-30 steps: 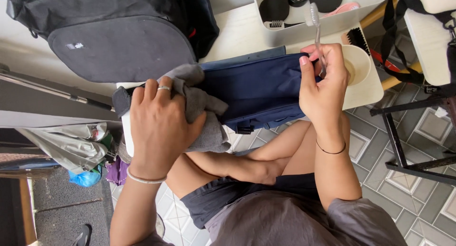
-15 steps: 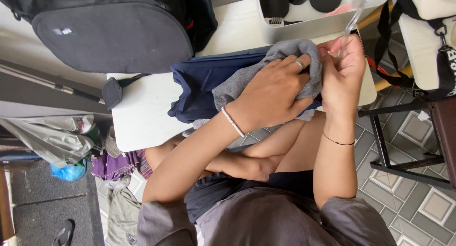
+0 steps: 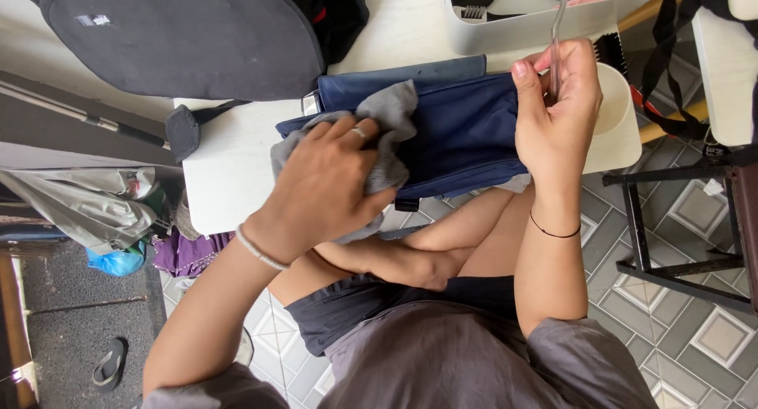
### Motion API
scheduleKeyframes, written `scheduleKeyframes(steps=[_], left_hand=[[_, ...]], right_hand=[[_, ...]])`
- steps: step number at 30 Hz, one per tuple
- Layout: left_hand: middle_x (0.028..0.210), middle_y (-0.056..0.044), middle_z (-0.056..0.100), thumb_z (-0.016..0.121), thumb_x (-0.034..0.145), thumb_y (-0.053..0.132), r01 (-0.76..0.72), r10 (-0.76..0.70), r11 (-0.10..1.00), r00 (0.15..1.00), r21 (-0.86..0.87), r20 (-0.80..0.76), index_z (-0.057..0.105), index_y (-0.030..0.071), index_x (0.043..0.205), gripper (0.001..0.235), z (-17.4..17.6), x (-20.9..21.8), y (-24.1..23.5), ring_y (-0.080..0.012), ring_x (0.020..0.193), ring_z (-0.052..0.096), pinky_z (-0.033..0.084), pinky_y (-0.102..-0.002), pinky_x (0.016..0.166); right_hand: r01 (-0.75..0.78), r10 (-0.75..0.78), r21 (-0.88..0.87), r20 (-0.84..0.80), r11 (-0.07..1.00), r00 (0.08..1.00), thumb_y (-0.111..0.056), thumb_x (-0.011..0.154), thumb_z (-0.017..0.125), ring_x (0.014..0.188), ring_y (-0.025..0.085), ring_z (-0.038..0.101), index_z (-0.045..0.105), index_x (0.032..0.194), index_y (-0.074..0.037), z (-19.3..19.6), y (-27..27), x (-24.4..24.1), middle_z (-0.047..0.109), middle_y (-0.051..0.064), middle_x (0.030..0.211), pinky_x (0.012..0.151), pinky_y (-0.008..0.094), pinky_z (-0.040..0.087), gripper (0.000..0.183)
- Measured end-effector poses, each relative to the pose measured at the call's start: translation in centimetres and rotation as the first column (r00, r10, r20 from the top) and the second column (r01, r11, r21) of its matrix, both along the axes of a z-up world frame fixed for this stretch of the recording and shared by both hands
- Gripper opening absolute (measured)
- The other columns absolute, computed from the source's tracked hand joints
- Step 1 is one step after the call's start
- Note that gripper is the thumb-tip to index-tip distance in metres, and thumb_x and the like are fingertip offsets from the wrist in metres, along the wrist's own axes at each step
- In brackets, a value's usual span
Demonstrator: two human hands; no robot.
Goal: The person scrubs a blue fabric bag with a toothbrush dipped in liquid from a cup, then wipes the surface with a gray cloth. The person repeats this process on different sections of the bag, including the front and side panels.
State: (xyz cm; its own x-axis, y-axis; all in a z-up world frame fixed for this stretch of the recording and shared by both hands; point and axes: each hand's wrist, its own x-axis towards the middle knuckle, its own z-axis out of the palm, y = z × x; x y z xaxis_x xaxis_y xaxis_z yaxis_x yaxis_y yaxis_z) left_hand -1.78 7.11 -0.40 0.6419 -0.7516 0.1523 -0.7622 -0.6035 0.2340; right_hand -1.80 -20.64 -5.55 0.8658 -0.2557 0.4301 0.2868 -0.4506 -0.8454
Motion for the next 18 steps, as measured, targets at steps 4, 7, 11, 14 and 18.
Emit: scheduleKeyframes(steps=[4,7,11,14,18], left_hand=[[0.091,-0.008,0.062,0.070,0.085,0.042,-0.056,0.053,0.992,0.998,0.111,0.028,0.069,0.005,0.069,0.040,1.1,-0.9,3.0,-0.0290,0.083,0.054,0.043,-0.044,0.073],[0.102,-0.008,0.067,0.069,0.084,0.051,-0.146,0.079,0.958,0.962,0.246,0.263,0.075,0.008,0.079,0.044,1.1,-0.7,3.7,-0.0270,0.092,0.057,0.046,-0.040,0.081],[0.094,-0.012,0.063,0.065,0.093,0.042,-0.327,0.225,0.926,0.878,0.187,0.422,0.066,0.008,0.089,0.033,0.1,-0.3,1.2,-0.0280,0.087,0.059,0.048,-0.040,0.077],[0.096,-0.014,0.063,0.067,0.092,0.040,-0.279,0.238,0.956,0.917,0.089,0.319,0.067,0.005,0.093,0.035,-1.1,0.3,-2.8,-0.0303,0.087,0.060,0.050,-0.043,0.078],[0.101,-0.014,0.062,0.075,0.090,0.037,-0.045,0.055,0.990,0.996,-0.132,0.070,0.065,0.004,0.092,0.035,-1.4,0.6,-8.6,-0.0321,0.090,0.061,0.052,-0.046,0.081]], right_hand=[[-0.024,0.023,0.019,0.014,1.000,1.000,-0.005,0.114,0.061,0.077,0.014,0.043,0.044,0.103,-0.006,-0.1,0.0,0.1,0.048,0.007,0.094,0.070,0.027,0.035,0.020],[0.035,-0.034,-0.045,0.021,0.998,0.999,-0.008,0.116,0.063,0.072,0.012,0.035,0.044,0.104,-0.005,-0.1,-0.1,0.0,0.047,0.005,0.092,0.069,0.027,0.033,0.022],[0.058,-0.055,-0.063,0.047,0.996,0.997,-0.013,0.116,0.062,0.071,0.012,0.036,0.046,0.106,-0.004,-0.2,-0.1,0.3,0.048,0.005,0.096,0.069,0.028,0.035,0.021],[0.074,-0.071,-0.088,0.037,0.993,0.997,-0.016,0.116,0.060,0.071,0.012,0.037,0.045,0.106,-0.005,-0.1,0.0,0.3,0.048,0.004,0.096,0.067,0.028,0.035,0.021],[0.081,-0.079,-0.111,0.019,0.991,0.997,-0.020,0.116,0.059,0.069,0.013,0.037,0.044,0.106,-0.006,-0.4,-0.2,0.4,0.046,0.003,0.094,0.067,0.029,0.036,0.023]])
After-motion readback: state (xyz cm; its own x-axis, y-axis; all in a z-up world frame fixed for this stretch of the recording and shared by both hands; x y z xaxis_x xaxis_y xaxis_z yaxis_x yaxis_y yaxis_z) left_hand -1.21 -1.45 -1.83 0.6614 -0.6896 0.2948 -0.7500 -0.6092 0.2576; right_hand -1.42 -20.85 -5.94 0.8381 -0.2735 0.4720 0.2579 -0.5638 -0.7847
